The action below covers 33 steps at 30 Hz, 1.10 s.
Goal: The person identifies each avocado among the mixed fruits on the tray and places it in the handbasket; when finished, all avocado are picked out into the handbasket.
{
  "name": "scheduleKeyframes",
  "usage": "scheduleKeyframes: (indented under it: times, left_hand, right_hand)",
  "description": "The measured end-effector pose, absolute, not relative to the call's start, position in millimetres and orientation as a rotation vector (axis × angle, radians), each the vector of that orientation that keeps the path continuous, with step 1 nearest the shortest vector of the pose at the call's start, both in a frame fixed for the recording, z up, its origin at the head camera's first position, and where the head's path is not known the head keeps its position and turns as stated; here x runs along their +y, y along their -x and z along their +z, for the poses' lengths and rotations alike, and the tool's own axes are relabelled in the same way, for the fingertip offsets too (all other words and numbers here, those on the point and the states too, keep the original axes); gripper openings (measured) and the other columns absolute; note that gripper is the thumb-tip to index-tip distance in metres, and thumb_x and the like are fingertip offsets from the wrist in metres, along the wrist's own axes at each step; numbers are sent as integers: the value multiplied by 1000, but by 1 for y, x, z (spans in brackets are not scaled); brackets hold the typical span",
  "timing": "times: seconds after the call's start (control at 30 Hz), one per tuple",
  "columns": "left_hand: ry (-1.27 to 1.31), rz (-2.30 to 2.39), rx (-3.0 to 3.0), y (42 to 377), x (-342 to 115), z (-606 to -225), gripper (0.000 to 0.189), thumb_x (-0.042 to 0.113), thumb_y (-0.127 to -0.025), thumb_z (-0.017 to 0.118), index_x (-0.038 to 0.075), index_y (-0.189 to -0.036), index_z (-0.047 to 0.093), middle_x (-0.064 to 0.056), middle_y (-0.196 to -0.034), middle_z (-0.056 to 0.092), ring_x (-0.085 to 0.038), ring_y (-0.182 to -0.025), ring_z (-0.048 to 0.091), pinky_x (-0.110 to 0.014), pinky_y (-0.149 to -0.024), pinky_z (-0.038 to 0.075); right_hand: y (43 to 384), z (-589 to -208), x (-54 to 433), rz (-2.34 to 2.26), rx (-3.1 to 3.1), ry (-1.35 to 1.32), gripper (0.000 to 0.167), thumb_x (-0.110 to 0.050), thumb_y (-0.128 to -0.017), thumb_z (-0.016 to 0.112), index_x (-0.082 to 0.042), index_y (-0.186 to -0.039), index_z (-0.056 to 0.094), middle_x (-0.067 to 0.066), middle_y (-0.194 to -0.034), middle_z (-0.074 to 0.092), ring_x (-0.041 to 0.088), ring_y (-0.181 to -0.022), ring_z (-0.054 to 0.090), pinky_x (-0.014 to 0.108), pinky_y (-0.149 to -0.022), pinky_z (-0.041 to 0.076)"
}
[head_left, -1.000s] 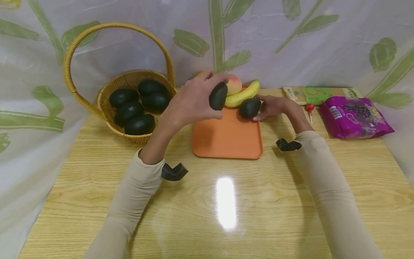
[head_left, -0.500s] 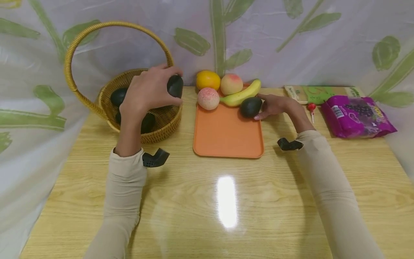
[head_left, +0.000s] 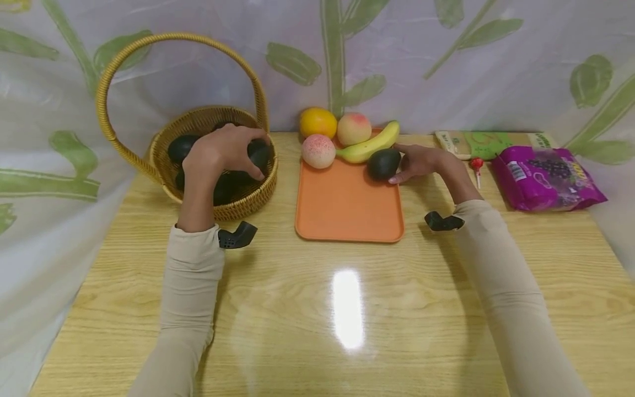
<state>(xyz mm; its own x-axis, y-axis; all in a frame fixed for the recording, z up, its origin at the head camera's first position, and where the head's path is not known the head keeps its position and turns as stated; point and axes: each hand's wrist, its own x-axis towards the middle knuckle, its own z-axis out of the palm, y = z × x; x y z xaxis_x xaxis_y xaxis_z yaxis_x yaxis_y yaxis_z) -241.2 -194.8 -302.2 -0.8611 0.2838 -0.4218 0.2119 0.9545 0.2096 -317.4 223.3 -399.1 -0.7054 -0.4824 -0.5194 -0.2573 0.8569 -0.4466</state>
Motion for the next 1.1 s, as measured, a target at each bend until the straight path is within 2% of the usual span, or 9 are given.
scheduleKeyframes:
  times: [0.2,0.53,0.73,0.93,1.1]
  left_hand:
    - [-372,160,2606,245,-194,-306,77,36,-88,84,21,-154,48,-20,-163,43,-47,-148,36,-68,-114,40]
    - [-442,56,2559,247,-191,-312,71,33,-92,81,6,-151,52,-25,-155,48,-45,-142,45,-61,-111,46]
    - [-463,67,2538,248,-195,-311,72,33,-94,79,4,-153,49,-23,-153,52,-43,-138,51,-60,-110,47]
    - [-458,87,2548,246,-193,-308,72,32,-94,78,4,-153,48,-24,-153,52,-44,-139,50,-61,-111,46]
    - [-466,145,2614,240,-189,-303,64,30,-94,79,3,-146,55,-24,-149,56,-42,-132,55,-58,-106,50]
  right_hand:
    - [318,-401,222,-447,2376,528,118,-49,-90,80,-3,-168,5,35,-154,43,47,-148,40,59,-127,28]
    - [318,-400,222,-447,2374,533,119,-50,-90,80,-1,-167,4,36,-156,41,48,-149,38,59,-127,27]
    - [318,-401,221,-440,2388,542,119,-52,-89,80,-2,-168,6,35,-152,46,46,-146,43,59,-126,30]
    - [319,-402,222,-439,2388,531,117,-50,-90,79,-2,-168,5,35,-153,45,47,-148,41,59,-127,28]
    - [319,-401,222,-431,2385,527,118,-51,-90,79,-3,-168,4,35,-155,43,47,-149,39,59,-127,27]
